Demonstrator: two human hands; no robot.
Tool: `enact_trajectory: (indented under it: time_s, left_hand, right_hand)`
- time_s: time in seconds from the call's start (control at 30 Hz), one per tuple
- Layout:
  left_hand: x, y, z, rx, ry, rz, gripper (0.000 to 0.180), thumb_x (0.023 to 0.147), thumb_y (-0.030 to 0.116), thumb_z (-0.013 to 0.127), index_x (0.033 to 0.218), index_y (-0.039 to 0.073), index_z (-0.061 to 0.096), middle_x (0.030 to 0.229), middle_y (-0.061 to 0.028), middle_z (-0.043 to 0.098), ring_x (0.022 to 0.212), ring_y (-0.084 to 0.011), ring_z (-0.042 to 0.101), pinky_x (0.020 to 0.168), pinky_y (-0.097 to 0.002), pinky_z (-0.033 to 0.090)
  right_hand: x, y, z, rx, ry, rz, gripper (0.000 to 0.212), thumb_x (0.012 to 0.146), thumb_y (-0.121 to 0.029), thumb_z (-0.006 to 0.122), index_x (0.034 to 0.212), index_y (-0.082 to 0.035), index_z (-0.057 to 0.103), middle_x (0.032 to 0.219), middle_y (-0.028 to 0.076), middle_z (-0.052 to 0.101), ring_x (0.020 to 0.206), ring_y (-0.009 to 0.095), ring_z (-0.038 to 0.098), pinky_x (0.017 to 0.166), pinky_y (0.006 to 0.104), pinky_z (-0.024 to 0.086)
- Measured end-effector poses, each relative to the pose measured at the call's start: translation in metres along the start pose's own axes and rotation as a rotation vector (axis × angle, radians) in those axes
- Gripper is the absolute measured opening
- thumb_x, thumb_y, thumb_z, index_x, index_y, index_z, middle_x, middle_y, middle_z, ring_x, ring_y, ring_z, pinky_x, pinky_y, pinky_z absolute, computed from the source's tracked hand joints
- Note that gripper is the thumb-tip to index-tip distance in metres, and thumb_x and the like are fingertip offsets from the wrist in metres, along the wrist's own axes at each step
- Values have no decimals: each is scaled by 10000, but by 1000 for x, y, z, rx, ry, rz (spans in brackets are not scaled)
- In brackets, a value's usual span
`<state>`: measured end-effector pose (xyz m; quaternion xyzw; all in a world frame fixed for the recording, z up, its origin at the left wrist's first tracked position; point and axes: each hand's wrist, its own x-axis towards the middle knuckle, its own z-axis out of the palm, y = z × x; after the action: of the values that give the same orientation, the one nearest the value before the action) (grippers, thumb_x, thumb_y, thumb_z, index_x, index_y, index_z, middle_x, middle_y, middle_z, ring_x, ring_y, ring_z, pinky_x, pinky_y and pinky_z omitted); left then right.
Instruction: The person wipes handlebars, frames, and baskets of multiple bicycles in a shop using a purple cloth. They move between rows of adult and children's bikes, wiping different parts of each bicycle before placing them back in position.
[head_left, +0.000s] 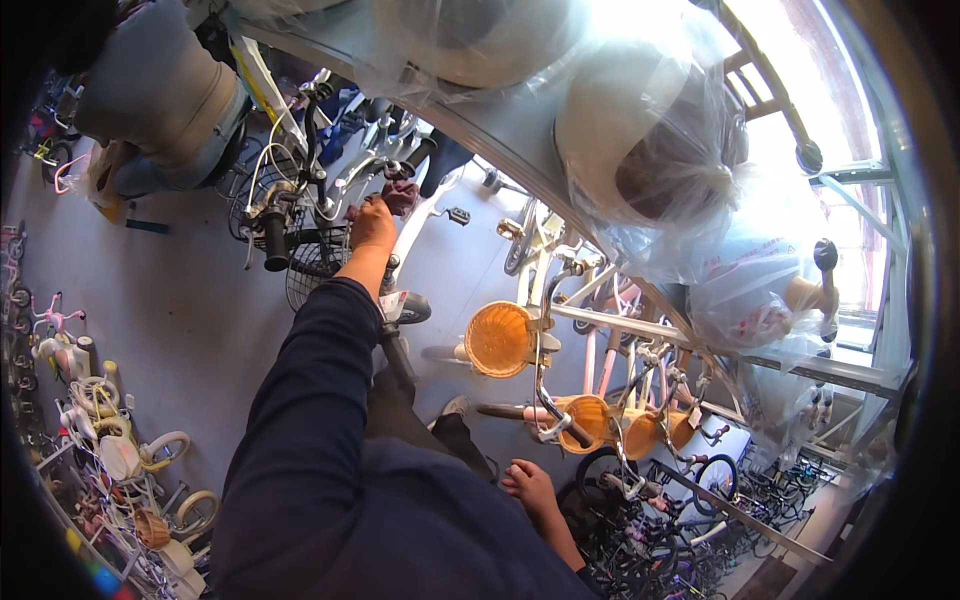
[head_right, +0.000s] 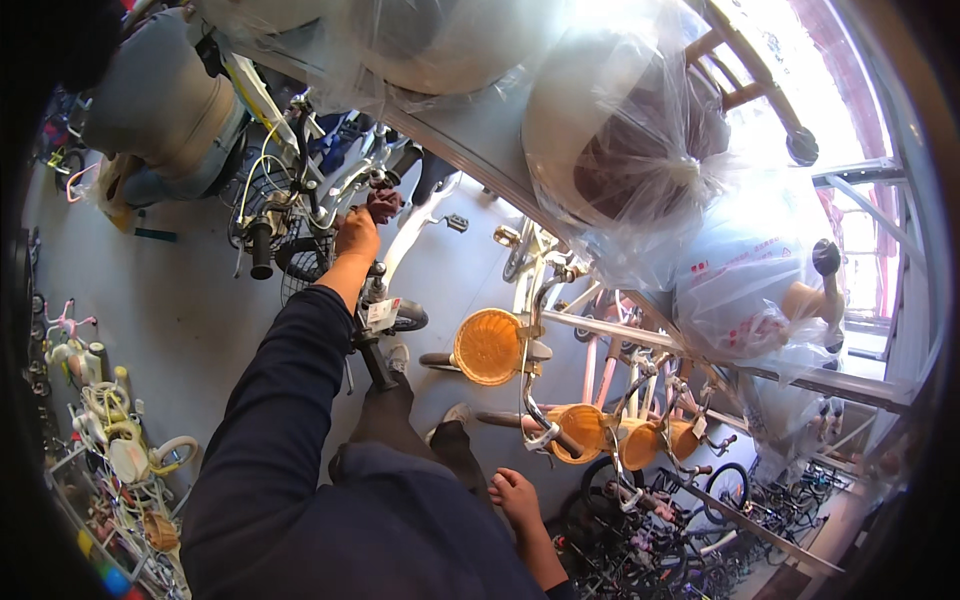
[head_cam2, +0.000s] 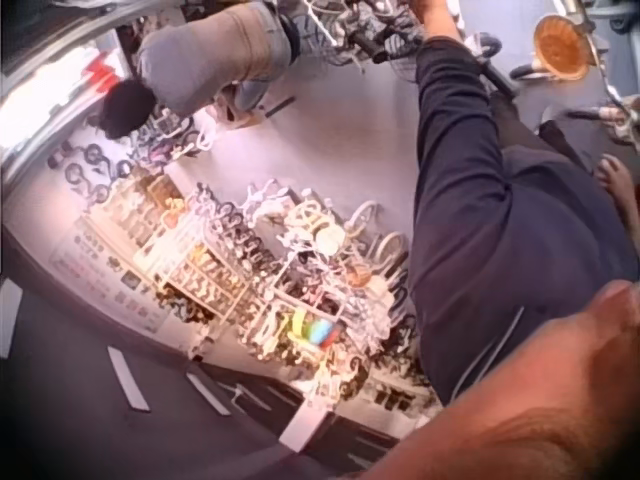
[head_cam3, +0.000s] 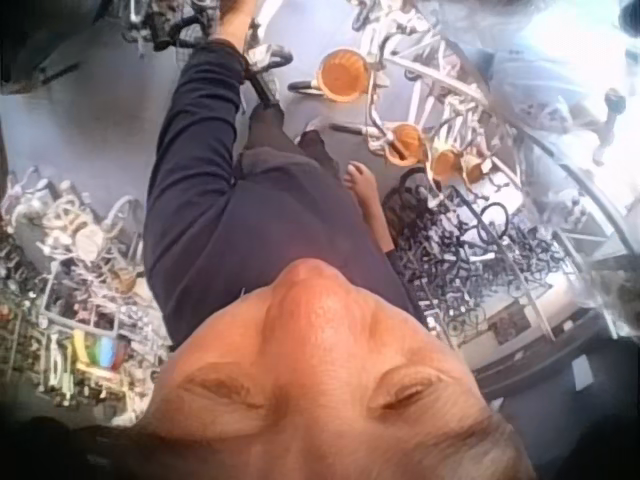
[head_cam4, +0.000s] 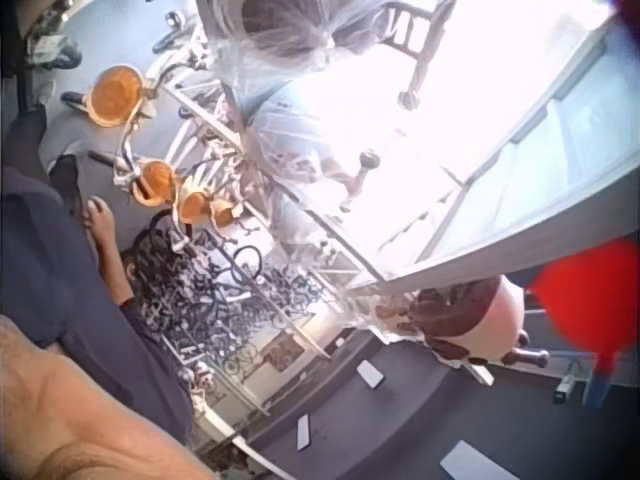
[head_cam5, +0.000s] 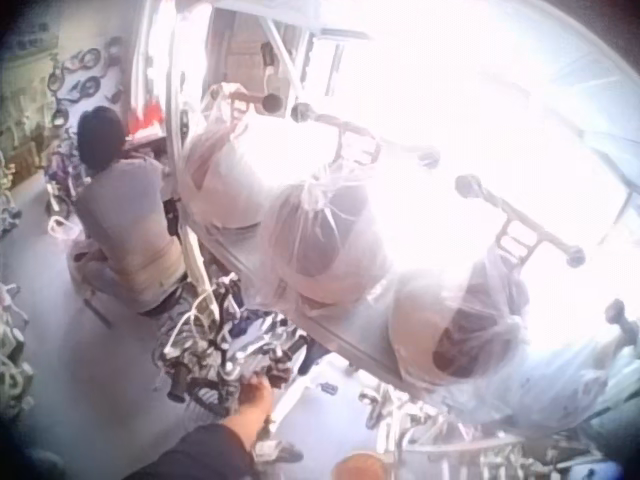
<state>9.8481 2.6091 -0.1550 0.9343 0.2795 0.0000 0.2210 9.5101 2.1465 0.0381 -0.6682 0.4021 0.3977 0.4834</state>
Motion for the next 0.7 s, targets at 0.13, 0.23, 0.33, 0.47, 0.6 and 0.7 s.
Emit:
enact_trajectory:
  time_s: [0.13,0.23,0.33,0.47,0.6,0.7]
  left_hand:
    - [-30,-6,-15,269,-373,27,251,974,153,580,1088,9,753,1124,-238,740,1105,-363,723,936,-430,586]
    - [-43,11,-51,380,-596,93,336,969,295,611,1132,38,756,1131,-179,757,1096,-327,731,922,-401,582]
    - [-57,22,-68,449,-704,246,336,936,325,659,1115,61,764,1094,-152,766,1073,-305,734,894,-388,578]
    - [-79,29,-63,338,-708,186,269,915,306,681,1046,98,789,1044,-124,777,1046,-289,738,906,-400,555]
    - [-66,11,-35,425,-522,223,258,928,275,649,1069,108,786,1037,-122,776,1035,-275,744,929,-404,551]
    - [-58,49,-89,330,-814,145,294,895,285,641,1043,74,783,1058,-137,774,1045,-275,741,836,-399,579]
  right_hand:
    - [5,-6,9,14,-46,0,388,1017,-189,649,1334,30,601,1100,82,695,866,147,690,694,259,563]
    - [15,-16,11,47,-58,-31,385,1016,-185,650,1335,26,601,1099,79,693,866,145,688,694,259,564]
    - [20,-24,9,80,-51,-46,378,1014,-185,652,1332,15,605,1100,79,692,868,145,687,697,262,568]
    - [21,-29,5,107,-31,-58,372,1012,-195,658,1323,3,614,1104,76,690,879,142,686,702,264,570]
    - [19,-25,0,64,-33,-55,368,1009,-195,660,1317,3,621,1096,75,691,872,139,686,704,261,571]
    - [20,-18,-1,46,-32,-52,375,1034,-216,624,1339,-1,591,1155,114,691,886,169,708,735,288,593]
